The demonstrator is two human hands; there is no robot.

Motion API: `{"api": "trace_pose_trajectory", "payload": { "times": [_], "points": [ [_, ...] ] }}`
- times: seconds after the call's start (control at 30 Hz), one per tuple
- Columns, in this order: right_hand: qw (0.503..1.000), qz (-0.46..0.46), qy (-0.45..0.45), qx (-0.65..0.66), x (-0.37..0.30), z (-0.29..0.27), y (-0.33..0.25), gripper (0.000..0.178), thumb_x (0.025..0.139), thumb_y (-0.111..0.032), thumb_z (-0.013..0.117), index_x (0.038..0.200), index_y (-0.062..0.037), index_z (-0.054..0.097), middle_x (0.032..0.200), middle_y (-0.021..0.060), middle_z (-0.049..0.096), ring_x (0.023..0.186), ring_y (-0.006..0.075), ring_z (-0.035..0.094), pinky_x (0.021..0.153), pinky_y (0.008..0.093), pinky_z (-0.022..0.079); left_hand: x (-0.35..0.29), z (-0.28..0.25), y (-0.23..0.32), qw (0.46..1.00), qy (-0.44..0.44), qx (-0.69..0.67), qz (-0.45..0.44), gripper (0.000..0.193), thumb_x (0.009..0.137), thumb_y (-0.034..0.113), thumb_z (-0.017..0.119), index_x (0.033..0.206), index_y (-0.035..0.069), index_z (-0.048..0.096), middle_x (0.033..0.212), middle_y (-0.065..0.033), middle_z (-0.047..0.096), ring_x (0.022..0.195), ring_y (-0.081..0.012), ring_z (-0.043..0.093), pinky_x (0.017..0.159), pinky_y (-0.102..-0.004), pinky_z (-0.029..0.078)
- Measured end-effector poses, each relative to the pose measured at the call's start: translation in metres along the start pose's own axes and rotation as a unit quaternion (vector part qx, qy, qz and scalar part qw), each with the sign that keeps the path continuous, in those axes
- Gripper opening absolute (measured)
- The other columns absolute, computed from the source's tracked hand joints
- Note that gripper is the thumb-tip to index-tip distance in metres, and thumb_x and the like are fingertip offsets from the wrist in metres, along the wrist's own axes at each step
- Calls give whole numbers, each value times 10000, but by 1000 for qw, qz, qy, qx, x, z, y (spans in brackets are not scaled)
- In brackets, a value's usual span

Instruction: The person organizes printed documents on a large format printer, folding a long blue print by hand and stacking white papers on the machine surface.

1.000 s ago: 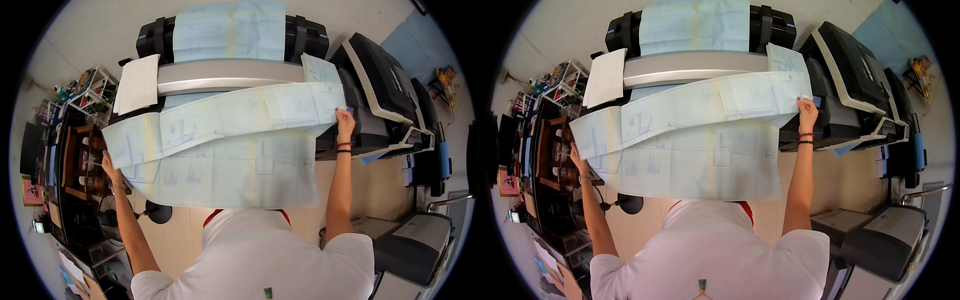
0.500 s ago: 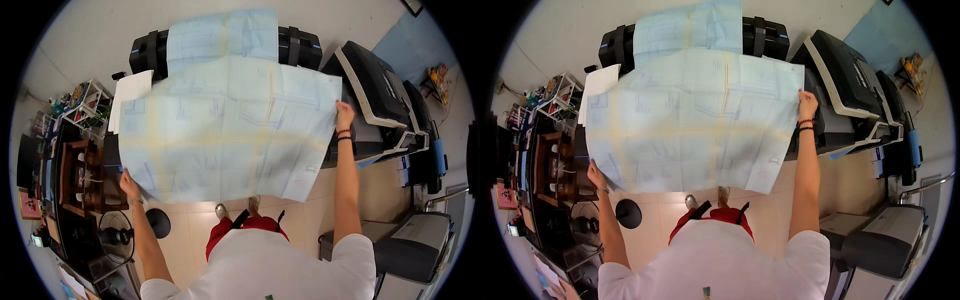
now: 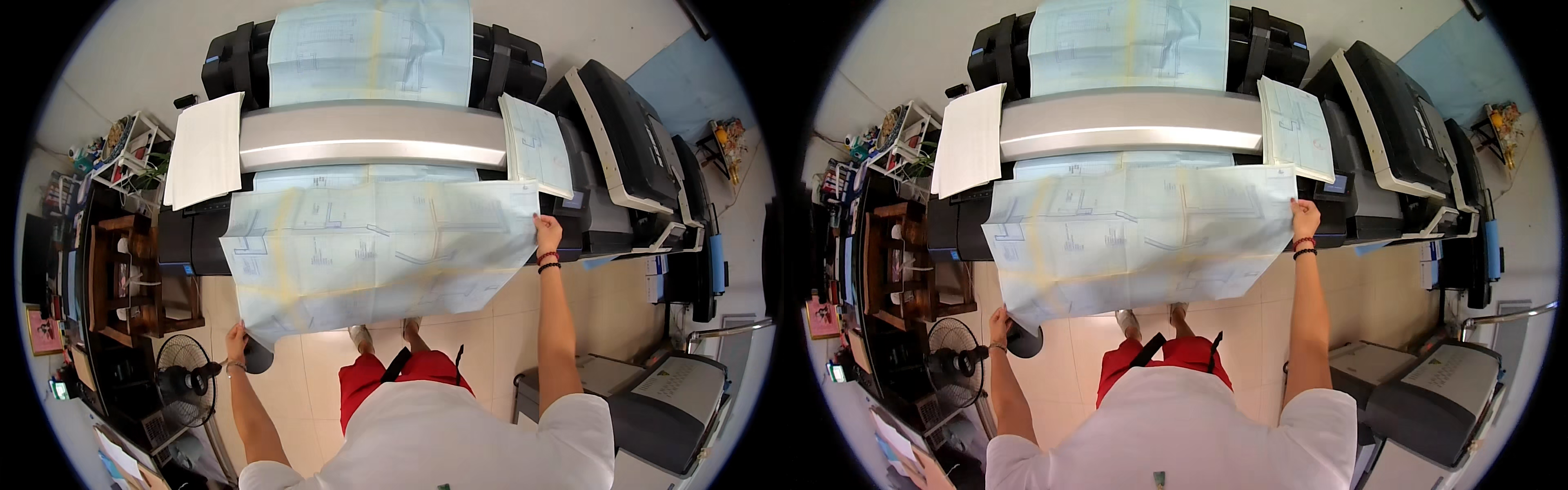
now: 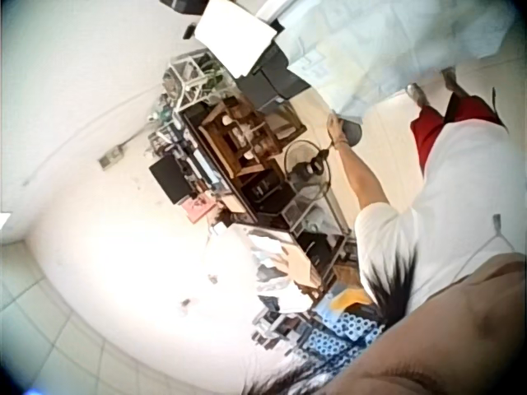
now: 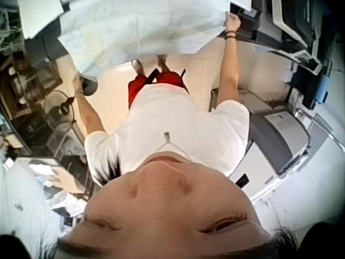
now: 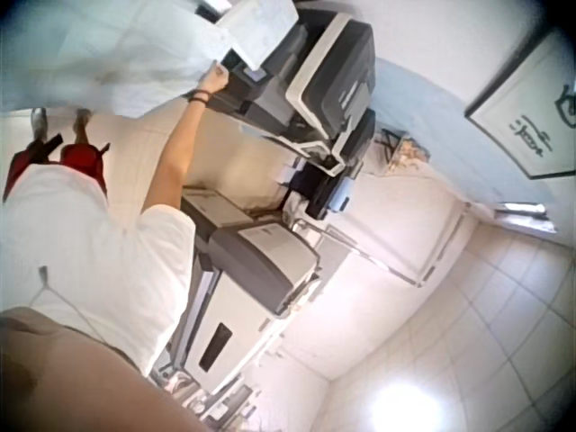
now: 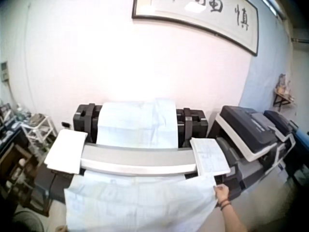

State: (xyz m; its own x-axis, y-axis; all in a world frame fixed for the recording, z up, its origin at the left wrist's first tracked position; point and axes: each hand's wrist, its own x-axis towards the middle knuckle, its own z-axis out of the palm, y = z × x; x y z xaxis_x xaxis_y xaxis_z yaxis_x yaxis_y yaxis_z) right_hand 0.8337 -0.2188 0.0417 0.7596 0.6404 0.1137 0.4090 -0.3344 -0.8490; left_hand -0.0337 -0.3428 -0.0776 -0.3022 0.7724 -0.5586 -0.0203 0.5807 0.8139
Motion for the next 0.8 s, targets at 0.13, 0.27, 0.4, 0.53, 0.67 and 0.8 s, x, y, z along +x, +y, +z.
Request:
{"api": "trace_pose_trajectory", "payload": {
  "times": [0.13,0.27,0.4,0.53,0.67,0.8],
  "points": [
    [998,18,11,-59,-26,9,10,223,745,-173,785,829,3,678,710,33,644,650,105,565,616,260,460,5,-16,-3,978,42,197,49,317,958,353,554,866,57,622,626,41,458,591,-84,398,608,-292,381],
    [994,60,36,-80,-41,22,16,228,740,-178,781,836,5,685,731,81,668,675,162,611,650,300,491,-8,52,44,850,331,372,172,629,951,354,512,1360,-97,353,1361,-285,437,1242,-416,438,1052,-468,351],
    [994,51,50,-77,-44,31,26,232,745,-193,779,834,-1,682,729,99,673,679,203,639,666,322,508,-44,196,112,805,123,379,440,777,867,386,625,1482,77,264,1545,-232,127,1417,-425,110,1144,-527,102],
    [993,52,57,-87,-43,32,32,230,742,-213,783,810,-18,683,724,106,679,679,223,657,671,326,515,-72,291,154,706,10,543,455,713,859,531,570,1479,320,287,1580,-82,111,1428,-426,54,1037,-725,94],
    [994,41,37,-92,-44,21,24,230,733,-198,789,826,-10,696,698,91,669,646,178,633,642,308,503,-71,309,160,708,0,584,398,706,842,631,515,1465,389,288,1584,-40,114,1427,-426,48,959,-806,97],
    [977,-53,49,-200,-58,19,-1,227,764,-165,741,949,-66,655,918,110,654,902,287,600,801,370,479,-65,306,151,687,22,579,439,718,840,638,511,1470,378,282,1583,-48,113,1426,-430,47,968,-796,110]
  ]
}}
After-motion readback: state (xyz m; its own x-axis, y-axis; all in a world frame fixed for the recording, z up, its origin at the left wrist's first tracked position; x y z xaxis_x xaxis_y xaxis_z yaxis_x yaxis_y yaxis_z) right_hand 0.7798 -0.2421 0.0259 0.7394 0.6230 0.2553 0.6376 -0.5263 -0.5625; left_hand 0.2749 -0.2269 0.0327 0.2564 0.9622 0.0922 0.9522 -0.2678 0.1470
